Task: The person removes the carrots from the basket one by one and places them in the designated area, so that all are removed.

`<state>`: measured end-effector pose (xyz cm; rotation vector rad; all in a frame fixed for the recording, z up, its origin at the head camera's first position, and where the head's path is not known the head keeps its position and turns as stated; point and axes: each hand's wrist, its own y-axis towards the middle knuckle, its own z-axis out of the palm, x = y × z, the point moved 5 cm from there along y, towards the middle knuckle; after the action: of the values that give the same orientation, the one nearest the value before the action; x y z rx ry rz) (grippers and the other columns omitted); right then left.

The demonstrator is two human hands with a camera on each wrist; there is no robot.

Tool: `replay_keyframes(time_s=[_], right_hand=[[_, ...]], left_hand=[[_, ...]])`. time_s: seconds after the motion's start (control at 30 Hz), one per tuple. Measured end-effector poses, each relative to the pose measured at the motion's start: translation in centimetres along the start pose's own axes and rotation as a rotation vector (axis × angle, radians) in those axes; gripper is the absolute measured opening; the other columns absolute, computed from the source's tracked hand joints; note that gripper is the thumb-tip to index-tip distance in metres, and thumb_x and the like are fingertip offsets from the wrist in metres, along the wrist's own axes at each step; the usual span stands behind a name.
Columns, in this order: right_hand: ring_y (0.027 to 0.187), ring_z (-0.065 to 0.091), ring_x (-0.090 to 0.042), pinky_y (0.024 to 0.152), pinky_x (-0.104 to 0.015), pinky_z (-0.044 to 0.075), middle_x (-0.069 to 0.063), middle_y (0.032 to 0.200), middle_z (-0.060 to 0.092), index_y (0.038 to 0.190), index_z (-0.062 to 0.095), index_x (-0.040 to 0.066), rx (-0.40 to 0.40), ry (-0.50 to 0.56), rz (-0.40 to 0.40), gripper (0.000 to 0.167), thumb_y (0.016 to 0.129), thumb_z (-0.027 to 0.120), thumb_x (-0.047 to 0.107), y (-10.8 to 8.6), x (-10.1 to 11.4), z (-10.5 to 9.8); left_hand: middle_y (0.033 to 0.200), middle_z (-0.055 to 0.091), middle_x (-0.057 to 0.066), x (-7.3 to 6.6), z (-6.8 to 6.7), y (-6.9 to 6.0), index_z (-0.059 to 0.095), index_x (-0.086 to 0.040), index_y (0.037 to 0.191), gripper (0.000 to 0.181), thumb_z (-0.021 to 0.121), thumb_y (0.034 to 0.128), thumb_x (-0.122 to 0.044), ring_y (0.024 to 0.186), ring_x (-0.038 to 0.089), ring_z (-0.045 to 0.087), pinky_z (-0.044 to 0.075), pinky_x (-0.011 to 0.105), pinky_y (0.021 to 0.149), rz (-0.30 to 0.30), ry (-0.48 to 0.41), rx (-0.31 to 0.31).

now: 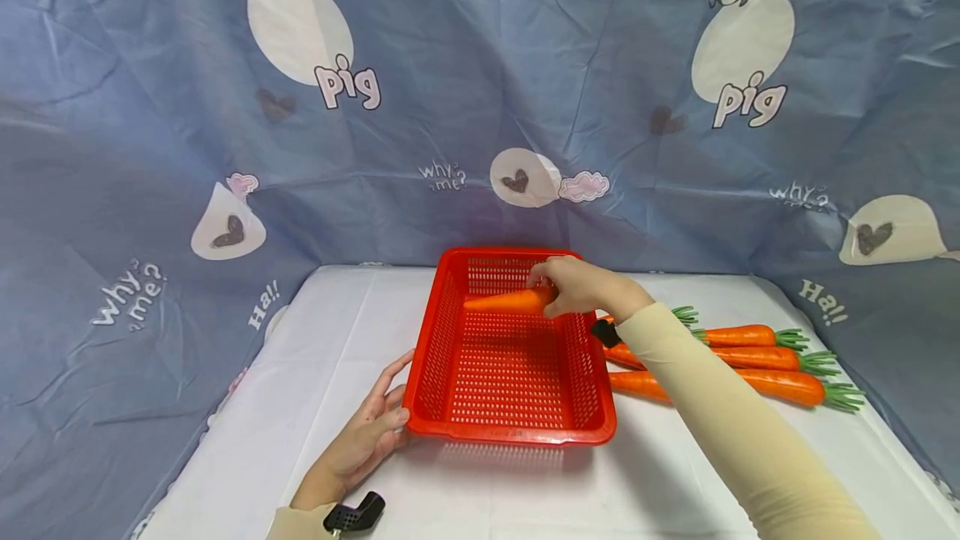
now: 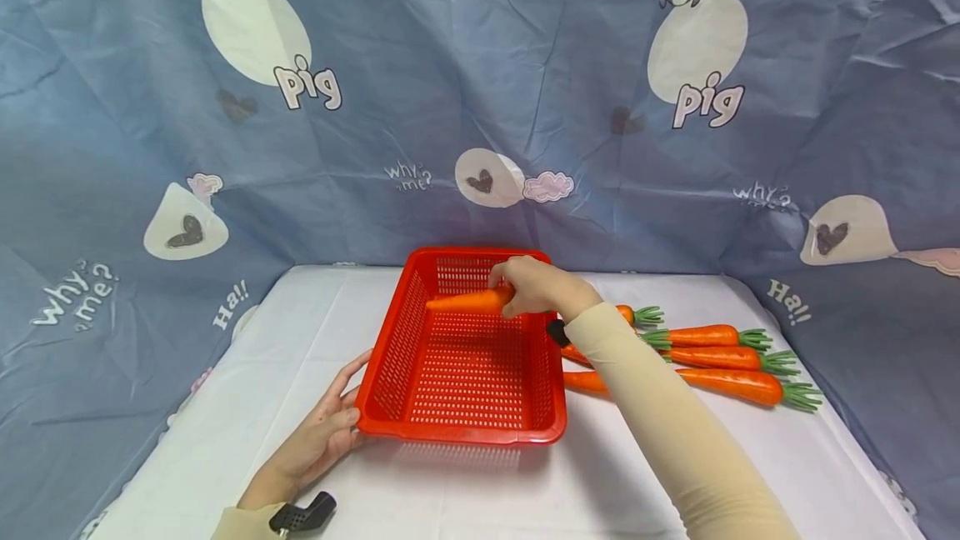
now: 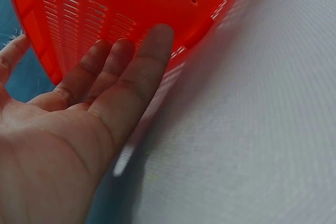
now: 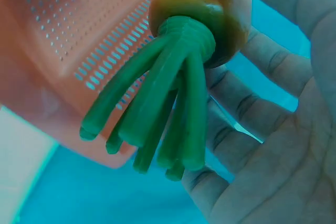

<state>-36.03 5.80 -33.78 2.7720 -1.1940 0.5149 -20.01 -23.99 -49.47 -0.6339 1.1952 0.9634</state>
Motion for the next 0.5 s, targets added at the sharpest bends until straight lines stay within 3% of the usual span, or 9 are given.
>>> replay_keyframes(time_s=[0.2, 0.5], right_hand=[[0.089, 0.057, -0.022, 0.083, -0.035, 0.052, -0.006, 0.098, 0.067, 0.125, 0.074, 0.006, -0.017, -0.003, -0.012, 0.039, 0.087, 0.084, 0.006, -1.5, 0.0, -1.3], [0.095, 0.058, -0.023, 0.085, -0.035, 0.053, -0.007, 0.106, 0.065, 0.126, 0.074, 0.008, -0.034, -0.021, 0.035, 0.040, 0.087, 0.084, 0.006, -3.9, -0.8, -2.0]], left_hand=[[0.161, 0.049, 0.009, -0.2, 0.0, 0.2, 0.010, -0.031, 0.173, 0.081, 0.052, 0.1076, -0.008, 0.139, 0.025, 0.062, 0.057, 0.042, 0.108, 0.016, 0.009, 0.010], [0.162, 0.049, 0.008, -0.2, 0.0, 0.0, 0.011, -0.032, 0.172, 0.081, 0.052, 0.1070, -0.008, 0.140, 0.025, 0.060, 0.057, 0.041, 0.108, 0.007, 0.015, 0.004]])
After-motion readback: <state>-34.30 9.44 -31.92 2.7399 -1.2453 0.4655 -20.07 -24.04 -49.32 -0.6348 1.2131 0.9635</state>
